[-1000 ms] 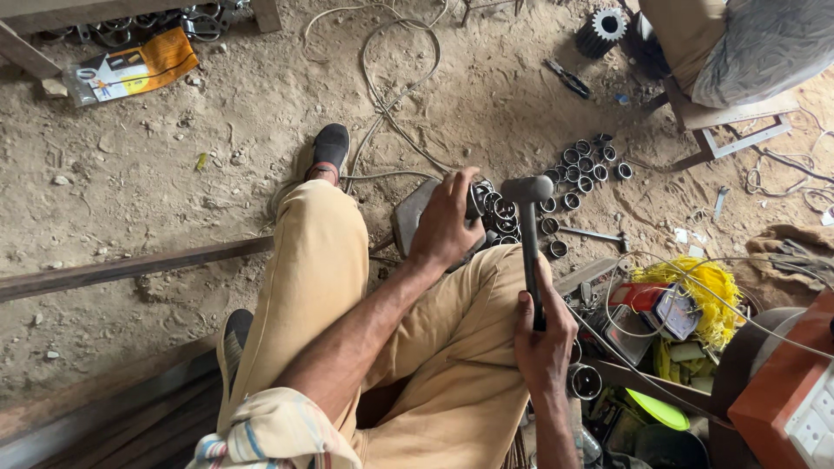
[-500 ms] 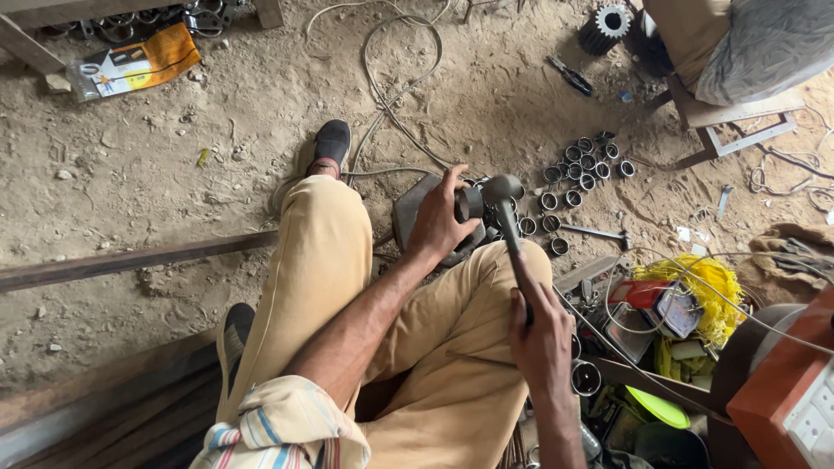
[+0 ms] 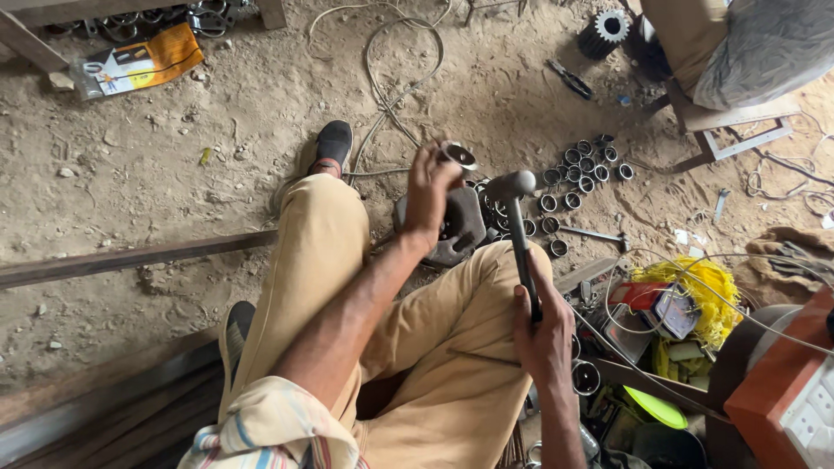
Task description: The person sits cross-legged and uses a hammer to strike a metal ring placed on a metal rod. They repeatedly pick up metal rings, position them on the rod, and hammer them to shape or secure them.
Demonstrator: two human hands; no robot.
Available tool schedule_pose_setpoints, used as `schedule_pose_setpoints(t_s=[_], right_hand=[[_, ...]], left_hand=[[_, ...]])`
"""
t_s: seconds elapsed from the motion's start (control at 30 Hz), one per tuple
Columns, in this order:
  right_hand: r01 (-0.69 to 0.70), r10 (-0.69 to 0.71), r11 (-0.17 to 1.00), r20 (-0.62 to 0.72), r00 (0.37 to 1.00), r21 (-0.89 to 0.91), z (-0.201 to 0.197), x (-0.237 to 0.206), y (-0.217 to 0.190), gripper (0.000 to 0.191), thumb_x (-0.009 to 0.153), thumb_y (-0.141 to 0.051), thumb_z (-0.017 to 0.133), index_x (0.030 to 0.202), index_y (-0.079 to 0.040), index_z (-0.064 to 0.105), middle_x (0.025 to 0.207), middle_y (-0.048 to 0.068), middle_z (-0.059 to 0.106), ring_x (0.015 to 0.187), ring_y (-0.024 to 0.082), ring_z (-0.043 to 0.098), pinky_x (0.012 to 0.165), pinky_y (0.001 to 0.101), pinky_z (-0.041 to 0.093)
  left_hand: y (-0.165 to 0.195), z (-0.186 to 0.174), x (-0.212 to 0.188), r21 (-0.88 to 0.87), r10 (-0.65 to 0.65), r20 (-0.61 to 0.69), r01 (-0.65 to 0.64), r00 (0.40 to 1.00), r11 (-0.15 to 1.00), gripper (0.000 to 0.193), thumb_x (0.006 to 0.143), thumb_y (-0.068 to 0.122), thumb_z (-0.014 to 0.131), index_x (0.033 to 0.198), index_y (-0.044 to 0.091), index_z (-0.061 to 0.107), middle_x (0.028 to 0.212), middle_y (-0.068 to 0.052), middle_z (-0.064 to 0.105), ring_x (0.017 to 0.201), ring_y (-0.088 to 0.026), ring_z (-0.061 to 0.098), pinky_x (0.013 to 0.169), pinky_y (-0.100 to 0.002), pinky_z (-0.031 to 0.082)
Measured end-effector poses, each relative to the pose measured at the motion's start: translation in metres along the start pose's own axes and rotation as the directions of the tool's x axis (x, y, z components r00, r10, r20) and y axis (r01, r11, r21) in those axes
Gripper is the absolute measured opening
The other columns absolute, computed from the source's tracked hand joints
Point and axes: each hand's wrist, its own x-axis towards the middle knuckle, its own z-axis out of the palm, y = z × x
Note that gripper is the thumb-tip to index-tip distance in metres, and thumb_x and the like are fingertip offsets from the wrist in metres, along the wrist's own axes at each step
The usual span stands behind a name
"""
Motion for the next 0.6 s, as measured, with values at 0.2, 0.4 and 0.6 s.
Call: schedule_pose_setpoints(t_s=[0.2, 0.4, 0.6], right_hand=[[-0.166, 0.202, 0.972, 0.232, 0.951, -0.167, -0.01, 0.021, -0.005, 0.049, 0.096, -0.016, 0.063, 0.144, -0.021, 0.06, 0.084, 0.024, 0.071, 0.068, 0.038, 0.068, 0.066, 0.0435, 0.052], [-0.092, 0.31, 0.912, 0.525, 0.793, -0.399, -0.011, 0.058, -0.007, 0.05, 0.094, -0.023, 0.064, 0.143, -0.032, 0.059, 0.09, 0.017, 0.075, 0.069, 0.035, 0.072, 0.068, 0.0479, 0.056], [0.129, 0.124, 0.918, 0.58, 0.805, -0.376, -0.021, 0.098, -0.013, 0.049, 0.085, -0.031, 0.075, 0.132, -0.022, 0.066, 0.099, 0.018, 0.073, 0.084, 0.037, 0.07, 0.067, 0.0492, 0.056]], left_hand=[[0.036, -0.017, 0.002, -0.61, -0.033, 0.18, 0.138, 0.983, 0.78, 0.058, 0.095, 0.034, 0.036, 0.139, 0.003, 0.058, 0.126, -0.015, 0.072, 0.1, -0.026, 0.068, 0.081, -0.037, 0.054], [0.04, -0.018, -0.001, -0.673, -0.006, 0.265, 0.19, 0.964, 0.715, 0.061, 0.099, 0.039, 0.037, 0.138, -0.003, 0.059, 0.118, -0.022, 0.071, 0.096, -0.029, 0.068, 0.079, -0.04, 0.056], [0.034, -0.017, -0.001, -0.664, -0.082, 0.303, 0.272, 0.95, 0.697, 0.056, 0.096, 0.033, 0.041, 0.138, 0.0, 0.058, 0.118, -0.02, 0.071, 0.1, -0.032, 0.069, 0.084, -0.044, 0.059]])
